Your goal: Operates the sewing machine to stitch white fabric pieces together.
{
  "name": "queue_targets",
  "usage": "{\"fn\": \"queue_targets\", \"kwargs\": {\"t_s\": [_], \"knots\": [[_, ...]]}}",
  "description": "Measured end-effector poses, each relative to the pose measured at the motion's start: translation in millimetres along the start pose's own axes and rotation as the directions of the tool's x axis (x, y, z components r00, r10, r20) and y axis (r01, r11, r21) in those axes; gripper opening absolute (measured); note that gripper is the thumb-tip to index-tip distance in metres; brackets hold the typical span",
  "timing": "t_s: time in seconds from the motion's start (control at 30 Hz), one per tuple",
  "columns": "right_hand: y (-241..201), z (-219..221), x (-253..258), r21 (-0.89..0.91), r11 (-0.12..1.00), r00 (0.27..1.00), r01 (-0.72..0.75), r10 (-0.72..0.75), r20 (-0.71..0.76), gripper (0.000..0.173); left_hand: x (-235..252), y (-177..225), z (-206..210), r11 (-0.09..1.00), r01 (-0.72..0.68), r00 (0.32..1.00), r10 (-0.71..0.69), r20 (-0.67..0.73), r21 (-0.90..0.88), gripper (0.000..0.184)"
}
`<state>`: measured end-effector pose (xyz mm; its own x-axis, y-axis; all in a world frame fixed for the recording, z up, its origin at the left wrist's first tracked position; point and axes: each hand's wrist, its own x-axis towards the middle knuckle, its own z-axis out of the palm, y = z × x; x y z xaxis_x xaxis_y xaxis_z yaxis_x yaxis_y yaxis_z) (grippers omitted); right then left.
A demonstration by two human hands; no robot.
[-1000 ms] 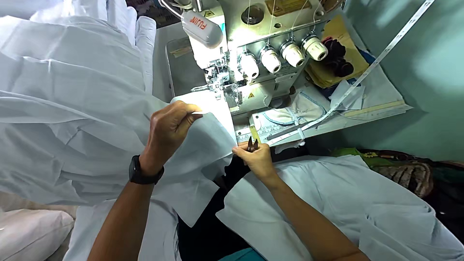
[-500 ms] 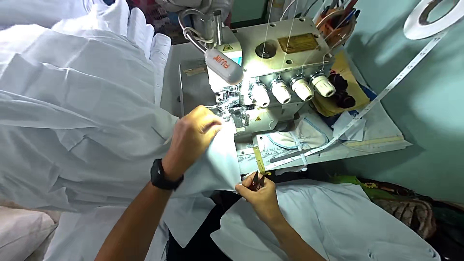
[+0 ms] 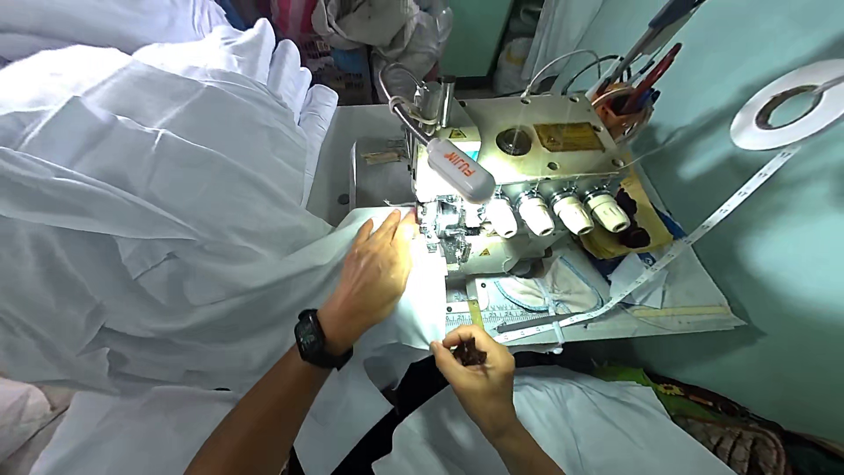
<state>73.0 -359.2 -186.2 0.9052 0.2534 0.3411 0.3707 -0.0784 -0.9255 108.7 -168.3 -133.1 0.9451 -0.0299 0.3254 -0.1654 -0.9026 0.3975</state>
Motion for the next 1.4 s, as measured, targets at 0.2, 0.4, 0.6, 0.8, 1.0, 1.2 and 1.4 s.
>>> {"fn": "queue_targets", "kwargs": {"t_s": [0.2,0.4,0.6,0.8,1.0,1.2,1.4], "knots": [[1.4,18.2,43.9,0.091,0.995,0.996,0.05,-0.043,-0.075,0.007,48.0,-28.9,-7.9,0.996,0.034,0.999,-0.034,0.01,-0.083,0.026],[12.0,26.7,69.2,-0.25,0.947,0.965,0.201,-0.236,-0.117,0.014,83.0,-46.0,-13.8,0.981,0.149,0.989,-0.146,0.032,-0.128,0.037],[12.3,28.7,61.6,-0.281,0.926,0.953,0.251,-0.287,-0.093,0.016,111.2,-80.5,-12.7,0.931,0.328,0.942,-0.335,-0.016,-0.161,0.053],[15.3,16.5,23.0,-0.086,0.985,0.987,0.15,-0.155,-0.053,0.015,89.1,-79.3,-26.4,0.799,0.415,0.841,-0.519,-0.151,-0.435,0.059],[25.2,-2.1,10.1,-0.094,0.992,0.995,0.085,-0.08,0.055,0.017,-31.0,-29.2,-73.0,0.977,-0.049,0.952,-0.018,-0.305,-0.21,0.041],[0.6,10.8,5.3,-0.237,0.921,0.932,0.309,-0.245,0.267,0.072,-129.3,-14.4,-40.2,0.94,-0.339,0.899,0.333,-0.285,0.029,0.015],[-9.3,27.8,-6.3,-0.199,0.763,0.781,0.615,-0.554,0.29,0.026,-173.4,9.0,-41.1,0.967,-0.239,0.902,0.254,-0.35,0.084,0.011]]}}
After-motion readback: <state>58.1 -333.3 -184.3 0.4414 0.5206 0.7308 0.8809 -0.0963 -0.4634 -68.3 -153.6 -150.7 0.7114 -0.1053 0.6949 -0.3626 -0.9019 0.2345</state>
